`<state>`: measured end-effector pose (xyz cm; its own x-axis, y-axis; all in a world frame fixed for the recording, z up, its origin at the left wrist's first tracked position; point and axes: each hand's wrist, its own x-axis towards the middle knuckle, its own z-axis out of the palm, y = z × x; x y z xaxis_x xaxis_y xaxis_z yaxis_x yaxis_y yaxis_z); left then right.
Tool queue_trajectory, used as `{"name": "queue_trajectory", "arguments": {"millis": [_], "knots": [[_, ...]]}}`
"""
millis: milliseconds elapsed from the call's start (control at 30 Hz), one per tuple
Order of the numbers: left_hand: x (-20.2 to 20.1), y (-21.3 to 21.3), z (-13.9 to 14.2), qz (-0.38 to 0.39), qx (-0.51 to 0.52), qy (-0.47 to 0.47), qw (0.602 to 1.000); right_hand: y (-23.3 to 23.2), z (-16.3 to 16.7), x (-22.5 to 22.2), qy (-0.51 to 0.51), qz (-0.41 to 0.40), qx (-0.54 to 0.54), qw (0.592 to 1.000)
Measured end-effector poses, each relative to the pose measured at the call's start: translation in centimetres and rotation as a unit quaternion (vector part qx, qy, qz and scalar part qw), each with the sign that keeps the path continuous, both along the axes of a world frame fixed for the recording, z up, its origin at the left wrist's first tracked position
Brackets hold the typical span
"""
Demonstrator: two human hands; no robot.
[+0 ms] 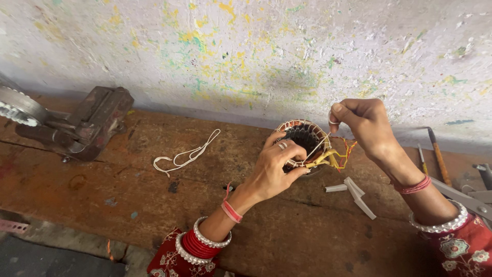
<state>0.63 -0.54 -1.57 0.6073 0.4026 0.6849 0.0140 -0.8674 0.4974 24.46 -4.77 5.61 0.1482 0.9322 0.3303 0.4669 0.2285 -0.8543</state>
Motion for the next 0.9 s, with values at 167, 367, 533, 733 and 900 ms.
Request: {"name": "queue_trajectory", "arguments": {"millis": [167, 367, 533, 733, 900], "knots": [[-0.3, 0.2, 0.1, -0.005, 0.019, -0.029, 0.999, 0.0, -0.3, 0.3, -0.016, -0.008, -0.022, 1.000], [-0.2, 0.0, 0.5, -0.004, 0.011, -0.037, 0.999, -0.6, 0.9, -0.3, -0.037, 0.003, 0.014, 0.999], [0.0, -0.2, 0.6, 0.007, 0.003, -0.032, 0.999, -2.9, 3.8, -1.1, -0.121, -0.092, 0.012, 0.988], [0.4, -0.2, 0.4, 0.012, 0.007, -0.041, 0.999, -8.6, 6.6, -1.2, -0.237, -0.069, -0.009, 0.969], [0.5, -0.1, 0.2, 0.022, 0.011, -0.030, 0.999, -13.1, 6.8, 0.0, -0.140, -0.147, 0.068, 0.977]]}}
